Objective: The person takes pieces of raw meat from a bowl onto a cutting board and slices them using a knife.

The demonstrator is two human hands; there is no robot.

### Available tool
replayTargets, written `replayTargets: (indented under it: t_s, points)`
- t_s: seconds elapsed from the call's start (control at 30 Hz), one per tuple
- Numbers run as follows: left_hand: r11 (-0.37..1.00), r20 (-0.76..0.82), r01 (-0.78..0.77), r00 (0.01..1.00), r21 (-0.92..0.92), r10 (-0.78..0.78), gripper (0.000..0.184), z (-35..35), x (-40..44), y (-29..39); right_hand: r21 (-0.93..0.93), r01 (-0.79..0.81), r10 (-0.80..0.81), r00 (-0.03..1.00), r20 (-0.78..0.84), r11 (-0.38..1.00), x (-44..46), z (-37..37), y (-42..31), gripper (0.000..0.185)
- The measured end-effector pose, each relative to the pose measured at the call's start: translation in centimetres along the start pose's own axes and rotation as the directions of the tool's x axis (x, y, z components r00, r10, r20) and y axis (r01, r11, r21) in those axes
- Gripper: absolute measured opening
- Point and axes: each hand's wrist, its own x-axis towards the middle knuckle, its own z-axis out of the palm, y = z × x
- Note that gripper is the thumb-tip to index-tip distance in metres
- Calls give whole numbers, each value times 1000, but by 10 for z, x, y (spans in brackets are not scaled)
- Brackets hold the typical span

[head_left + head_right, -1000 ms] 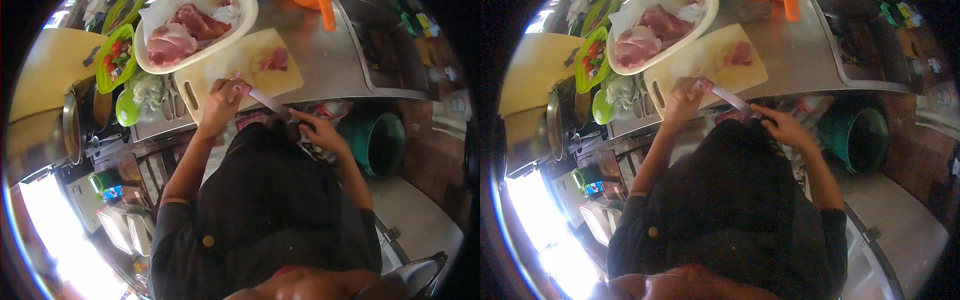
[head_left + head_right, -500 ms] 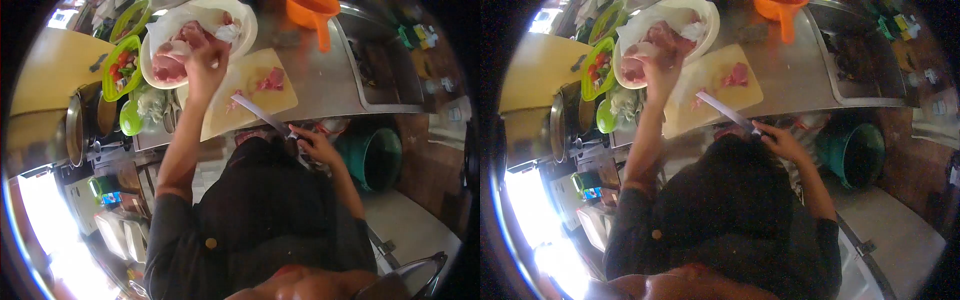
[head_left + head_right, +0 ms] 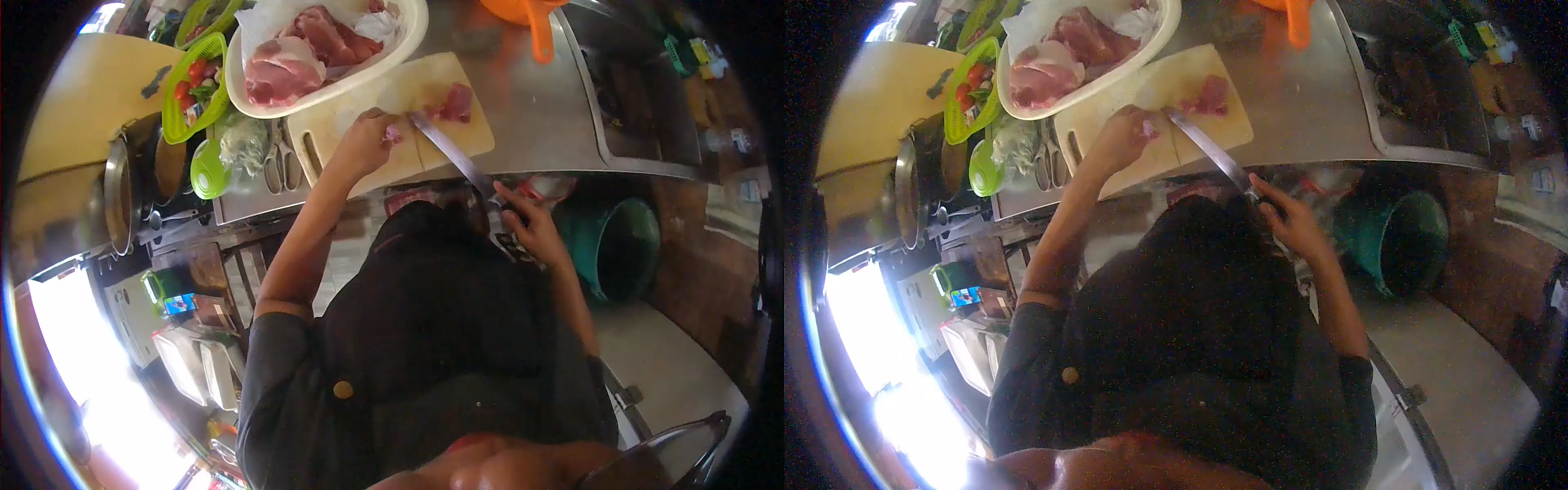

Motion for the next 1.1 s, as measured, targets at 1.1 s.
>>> replayTargets:
  t_s: [1.1]
  points:
    - [966,-70,162,981,-202,-179,10,5,-24,9,134,-139,139,990,10,981,-5,53,17,47]
